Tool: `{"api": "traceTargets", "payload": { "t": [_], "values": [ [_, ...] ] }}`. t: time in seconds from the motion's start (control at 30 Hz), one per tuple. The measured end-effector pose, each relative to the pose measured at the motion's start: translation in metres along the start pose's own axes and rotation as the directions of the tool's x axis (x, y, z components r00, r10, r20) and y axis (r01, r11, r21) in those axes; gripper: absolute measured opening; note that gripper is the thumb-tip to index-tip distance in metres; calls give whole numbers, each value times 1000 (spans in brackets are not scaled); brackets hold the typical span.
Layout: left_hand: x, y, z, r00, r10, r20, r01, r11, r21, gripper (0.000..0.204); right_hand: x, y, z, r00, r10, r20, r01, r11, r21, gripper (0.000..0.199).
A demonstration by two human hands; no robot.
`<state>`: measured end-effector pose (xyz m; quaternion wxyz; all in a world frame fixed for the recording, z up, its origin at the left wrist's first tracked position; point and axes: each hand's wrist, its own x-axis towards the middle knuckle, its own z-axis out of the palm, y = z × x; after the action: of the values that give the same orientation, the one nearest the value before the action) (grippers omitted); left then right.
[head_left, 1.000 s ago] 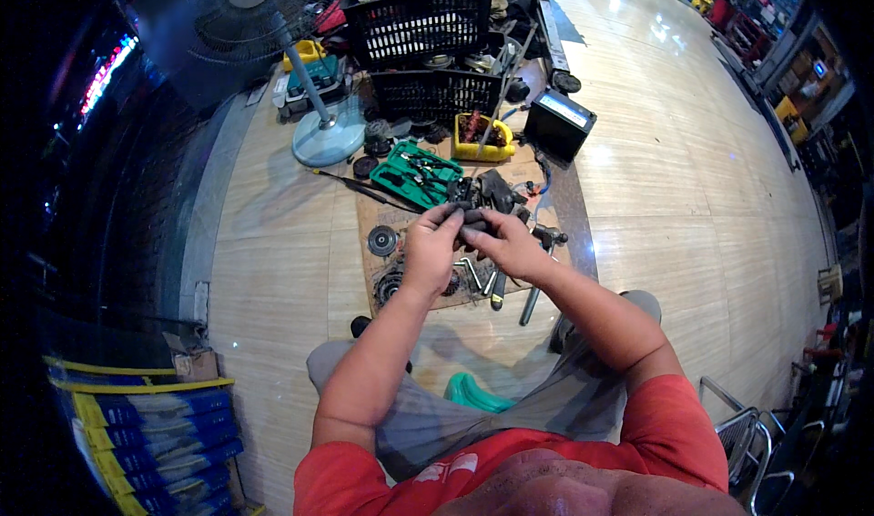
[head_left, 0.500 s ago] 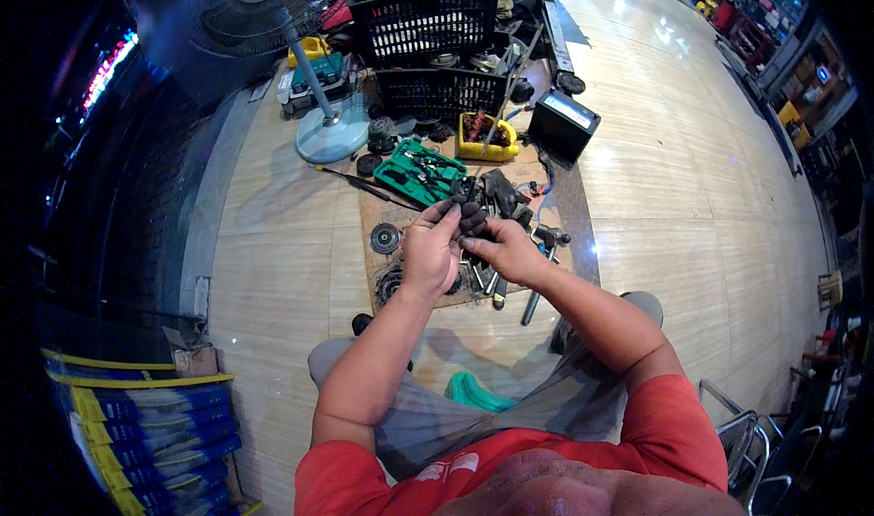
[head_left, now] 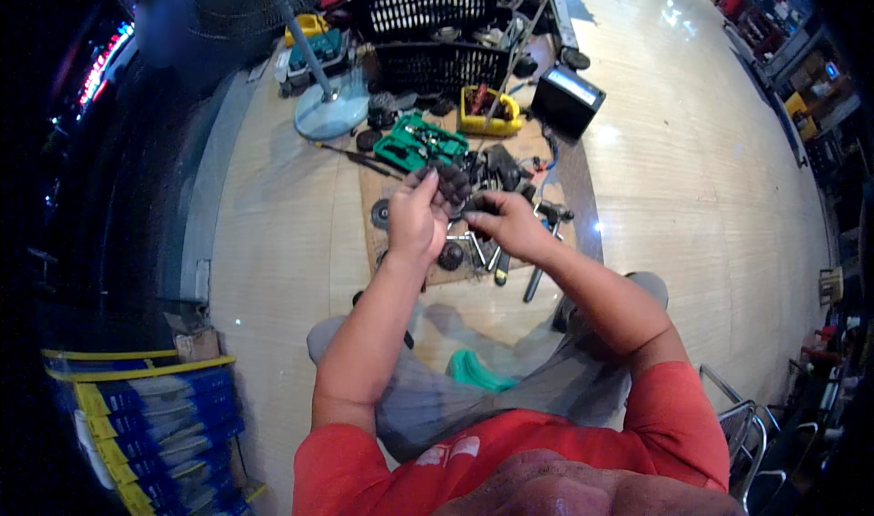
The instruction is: The person fits together metal gears and small mechanical components by hand while sitting.
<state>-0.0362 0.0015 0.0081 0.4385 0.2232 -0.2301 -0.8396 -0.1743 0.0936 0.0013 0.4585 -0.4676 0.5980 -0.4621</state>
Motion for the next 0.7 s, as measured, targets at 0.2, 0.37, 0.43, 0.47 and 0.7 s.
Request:
{"api": "traceTargets", "payload": {
  "t": [0.2, 0.37, 0.43, 0.47, 0.7],
  "values": [
    [-3, 4, 1, 999, -29, -12, 29, 1000, -5, 17, -2, -1, 0, 1000, -13, 8, 14, 993, -116, 14],
    [-2, 3, 1, 999, -42, 7, 42, 999, -4, 17, -3, -7, -2, 996, -84, -9, 81, 980, -181, 16],
    [-2, 5, 0, 998, -54, 26, 54, 999, 6, 17, -1, -8, -3, 996, -88, 17, 89, 973, -211, 17],
    [-2, 7, 0, 996, -80, 40, 79, 997, 13, 17, 0, -10, -5, 996, -83, 40, 90, 967, -240, 18],
    [-9, 21, 10, 910, -375, 178, 305, 895, 325, 20, 10, -12, -45, 911, -272, 311, 407, 716, -566, 18]
  ]
}}
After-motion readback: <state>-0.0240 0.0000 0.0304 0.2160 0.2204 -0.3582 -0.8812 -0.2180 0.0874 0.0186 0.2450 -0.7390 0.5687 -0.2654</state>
